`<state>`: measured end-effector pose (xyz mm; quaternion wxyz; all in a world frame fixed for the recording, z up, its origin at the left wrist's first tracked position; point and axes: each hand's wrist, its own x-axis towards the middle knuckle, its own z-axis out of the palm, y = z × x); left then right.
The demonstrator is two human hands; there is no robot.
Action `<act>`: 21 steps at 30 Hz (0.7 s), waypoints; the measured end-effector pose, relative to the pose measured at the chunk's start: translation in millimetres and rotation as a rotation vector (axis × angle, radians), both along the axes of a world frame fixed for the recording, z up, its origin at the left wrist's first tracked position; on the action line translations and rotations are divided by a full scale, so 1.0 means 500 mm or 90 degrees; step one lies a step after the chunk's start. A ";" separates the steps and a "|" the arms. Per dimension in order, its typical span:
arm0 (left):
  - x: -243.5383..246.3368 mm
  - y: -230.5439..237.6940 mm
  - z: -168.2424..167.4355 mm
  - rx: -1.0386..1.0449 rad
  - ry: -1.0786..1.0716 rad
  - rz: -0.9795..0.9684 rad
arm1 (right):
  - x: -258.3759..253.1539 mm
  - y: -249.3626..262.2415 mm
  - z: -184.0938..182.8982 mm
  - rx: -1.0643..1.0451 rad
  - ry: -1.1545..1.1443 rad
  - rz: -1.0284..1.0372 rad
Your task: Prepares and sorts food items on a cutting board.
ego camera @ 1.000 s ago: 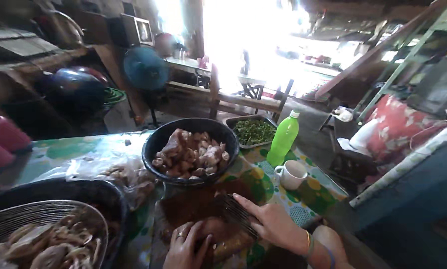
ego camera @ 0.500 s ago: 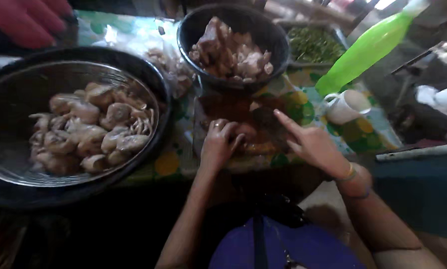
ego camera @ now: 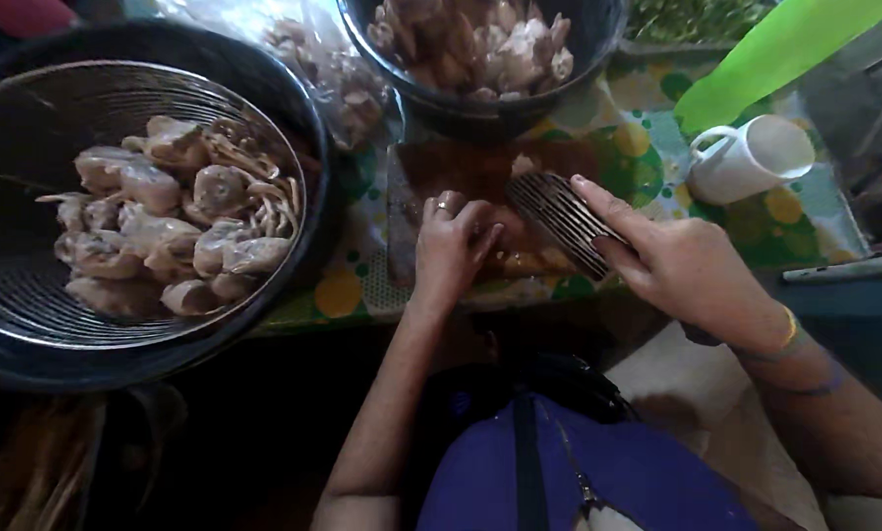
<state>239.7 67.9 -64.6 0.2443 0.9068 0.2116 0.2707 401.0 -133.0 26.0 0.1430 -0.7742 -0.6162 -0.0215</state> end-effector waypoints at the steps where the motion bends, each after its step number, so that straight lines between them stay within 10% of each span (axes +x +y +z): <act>1: 0.001 0.001 -0.003 0.006 -0.005 -0.003 | 0.001 0.001 0.002 0.000 -0.003 0.008; 21: 0.003 -0.001 -0.008 -0.030 -0.019 -0.007 | 0.001 0.138 -0.034 -0.036 -0.003 0.064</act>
